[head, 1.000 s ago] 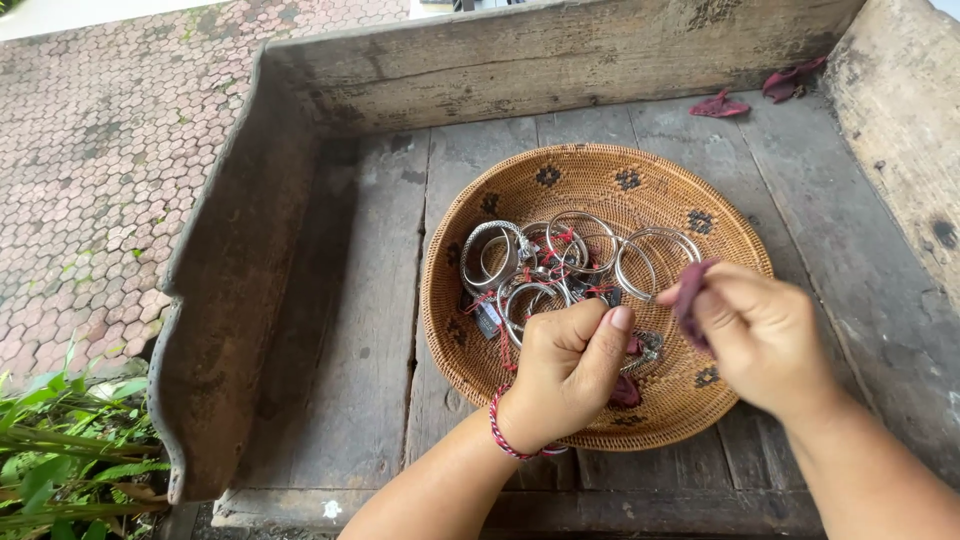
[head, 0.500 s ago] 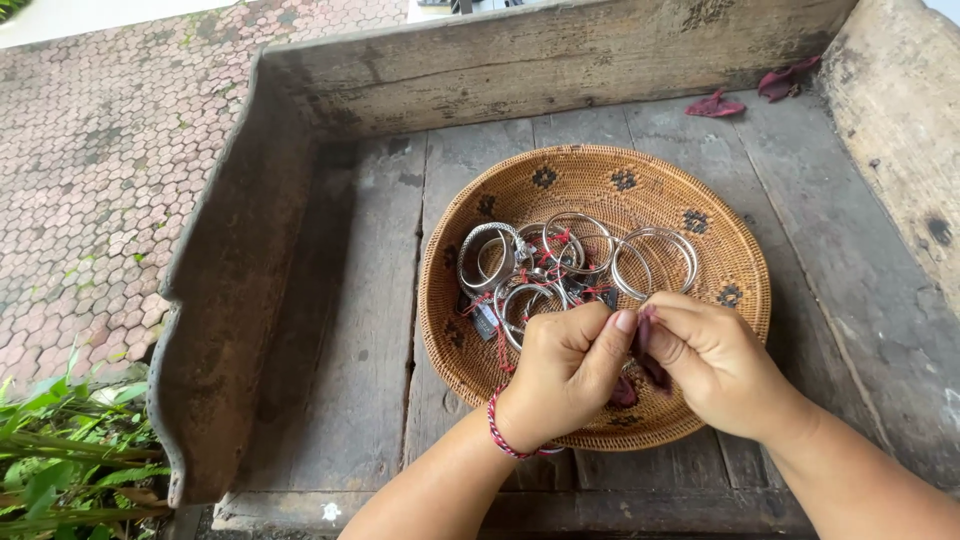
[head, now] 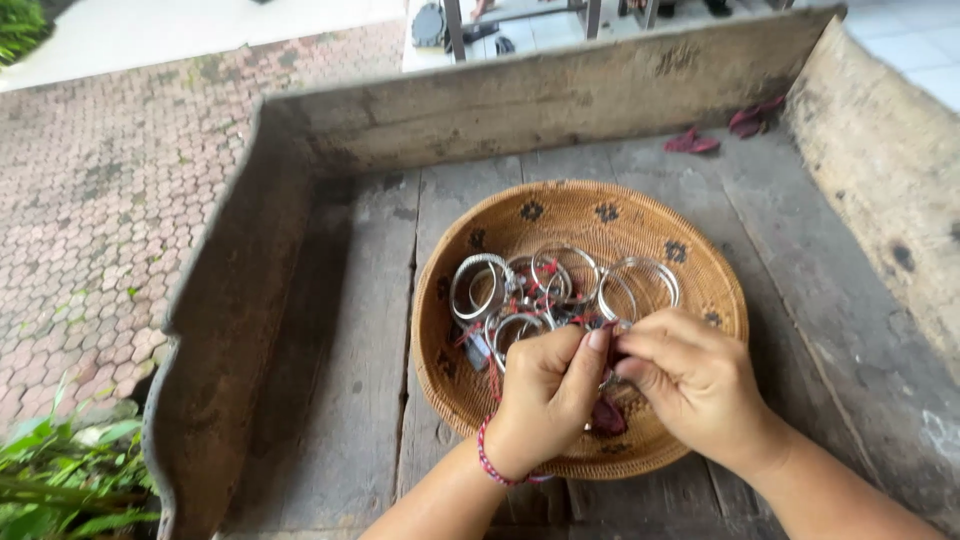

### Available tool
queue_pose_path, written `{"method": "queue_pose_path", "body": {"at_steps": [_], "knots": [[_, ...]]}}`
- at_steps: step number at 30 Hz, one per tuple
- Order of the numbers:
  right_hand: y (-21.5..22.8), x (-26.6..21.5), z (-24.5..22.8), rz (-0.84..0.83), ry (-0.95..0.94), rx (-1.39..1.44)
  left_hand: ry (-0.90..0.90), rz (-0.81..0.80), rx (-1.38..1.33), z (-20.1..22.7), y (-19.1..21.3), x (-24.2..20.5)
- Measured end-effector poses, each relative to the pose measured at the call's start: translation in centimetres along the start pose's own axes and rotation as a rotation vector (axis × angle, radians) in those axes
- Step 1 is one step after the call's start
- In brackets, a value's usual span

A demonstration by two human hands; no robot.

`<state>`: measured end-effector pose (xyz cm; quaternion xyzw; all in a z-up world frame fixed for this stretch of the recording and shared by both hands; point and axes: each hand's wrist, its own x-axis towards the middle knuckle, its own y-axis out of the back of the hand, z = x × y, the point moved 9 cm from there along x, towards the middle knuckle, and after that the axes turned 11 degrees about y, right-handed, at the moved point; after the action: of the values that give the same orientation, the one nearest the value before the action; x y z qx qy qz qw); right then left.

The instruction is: Polishing multiple silver bracelets one by one using a small cloth over a wooden workbench.

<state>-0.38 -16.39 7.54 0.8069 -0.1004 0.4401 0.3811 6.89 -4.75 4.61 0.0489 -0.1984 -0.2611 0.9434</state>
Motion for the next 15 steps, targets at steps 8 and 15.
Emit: {"method": "queue_pose_path", "body": {"at_steps": [8,15], "knots": [[-1.2,-0.2,1.3,-0.157,-0.089,0.198,-0.003,-0.071,0.006,-0.2,-0.8,-0.3],[-1.3,-0.9,2.0,-0.063,-0.287,0.253,-0.203,-0.115,0.06,2.3,-1.1,-0.9]]}}
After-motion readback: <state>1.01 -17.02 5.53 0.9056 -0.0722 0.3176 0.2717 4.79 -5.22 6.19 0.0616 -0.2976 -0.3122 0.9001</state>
